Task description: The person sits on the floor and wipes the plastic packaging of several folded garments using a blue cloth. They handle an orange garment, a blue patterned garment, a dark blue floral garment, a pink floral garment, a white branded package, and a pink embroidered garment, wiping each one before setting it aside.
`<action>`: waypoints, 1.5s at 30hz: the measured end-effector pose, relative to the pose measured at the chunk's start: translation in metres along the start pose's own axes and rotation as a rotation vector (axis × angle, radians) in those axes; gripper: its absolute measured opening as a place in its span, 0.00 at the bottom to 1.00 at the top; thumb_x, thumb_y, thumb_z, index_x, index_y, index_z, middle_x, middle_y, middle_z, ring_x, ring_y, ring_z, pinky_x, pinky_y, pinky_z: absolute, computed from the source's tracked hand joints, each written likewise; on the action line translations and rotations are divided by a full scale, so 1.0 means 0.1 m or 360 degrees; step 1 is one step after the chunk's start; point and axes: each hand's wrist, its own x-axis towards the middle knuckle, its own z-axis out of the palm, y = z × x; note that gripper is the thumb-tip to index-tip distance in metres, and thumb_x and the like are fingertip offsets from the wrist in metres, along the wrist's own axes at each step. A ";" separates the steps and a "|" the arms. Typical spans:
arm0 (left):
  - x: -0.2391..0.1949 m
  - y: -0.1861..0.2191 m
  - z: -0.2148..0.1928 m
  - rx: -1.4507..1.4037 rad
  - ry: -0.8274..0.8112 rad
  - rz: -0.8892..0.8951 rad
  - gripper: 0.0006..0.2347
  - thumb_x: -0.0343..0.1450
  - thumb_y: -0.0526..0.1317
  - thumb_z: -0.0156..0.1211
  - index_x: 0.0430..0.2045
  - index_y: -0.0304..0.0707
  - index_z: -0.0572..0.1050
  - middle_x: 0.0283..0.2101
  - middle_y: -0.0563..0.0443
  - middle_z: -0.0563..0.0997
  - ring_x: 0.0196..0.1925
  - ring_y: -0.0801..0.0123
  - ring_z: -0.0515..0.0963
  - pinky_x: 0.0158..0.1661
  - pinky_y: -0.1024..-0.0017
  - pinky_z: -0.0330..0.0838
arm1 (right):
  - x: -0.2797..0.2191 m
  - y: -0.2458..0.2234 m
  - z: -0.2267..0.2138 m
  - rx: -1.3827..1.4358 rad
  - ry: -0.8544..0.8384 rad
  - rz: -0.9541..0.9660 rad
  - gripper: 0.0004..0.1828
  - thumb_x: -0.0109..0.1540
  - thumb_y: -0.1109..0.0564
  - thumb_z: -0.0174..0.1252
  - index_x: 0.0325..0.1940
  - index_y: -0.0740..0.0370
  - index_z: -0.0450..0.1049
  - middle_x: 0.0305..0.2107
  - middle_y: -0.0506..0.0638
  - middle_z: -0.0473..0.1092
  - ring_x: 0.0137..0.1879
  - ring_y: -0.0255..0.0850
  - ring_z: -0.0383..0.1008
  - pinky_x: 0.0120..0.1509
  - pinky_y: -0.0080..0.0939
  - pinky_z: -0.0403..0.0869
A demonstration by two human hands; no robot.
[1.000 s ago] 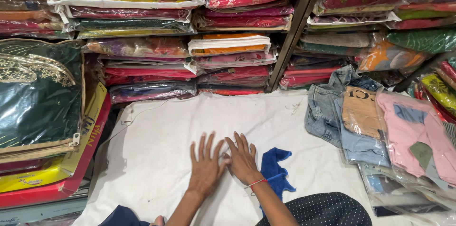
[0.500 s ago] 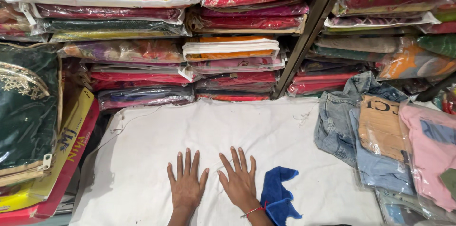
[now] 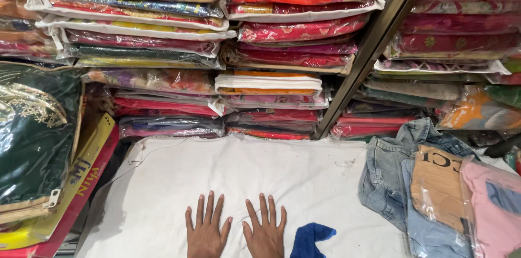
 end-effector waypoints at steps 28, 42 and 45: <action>2.81 -0.29 0.00 -0.1927 -0.0530 -0.1008 0.24 0.74 0.57 0.55 0.59 0.44 0.68 0.43 0.49 0.78 0.47 0.62 0.79 0.48 0.58 0.73 | 3.00 0.41 -1.21 -0.1119 0.0261 -0.0588 0.35 0.60 0.55 0.55 0.72 0.61 0.61 0.62 0.54 0.64 0.68 0.48 0.61 0.74 0.51 0.58; 3.38 0.24 -0.03 -0.3217 -0.0403 -0.1902 0.30 0.64 0.56 0.63 0.57 0.53 0.57 0.58 0.44 0.60 0.56 0.55 0.66 0.48 0.33 0.77 | 3.48 0.44 -1.17 -0.0833 0.0134 -0.0611 0.17 0.53 0.60 0.61 0.45 0.61 0.68 0.39 0.55 0.72 0.44 0.53 0.77 0.36 0.46 0.78; 3.25 0.27 -0.13 -0.3336 -0.0365 -0.1734 0.32 0.64 0.56 0.66 0.57 0.47 0.58 0.62 0.36 0.61 0.62 0.49 0.66 0.49 0.33 0.75 | 3.44 0.41 -1.32 -0.0842 -0.0047 -0.0615 0.34 0.39 0.58 0.66 0.48 0.65 0.68 0.38 0.57 0.73 0.42 0.53 0.79 0.36 0.47 0.78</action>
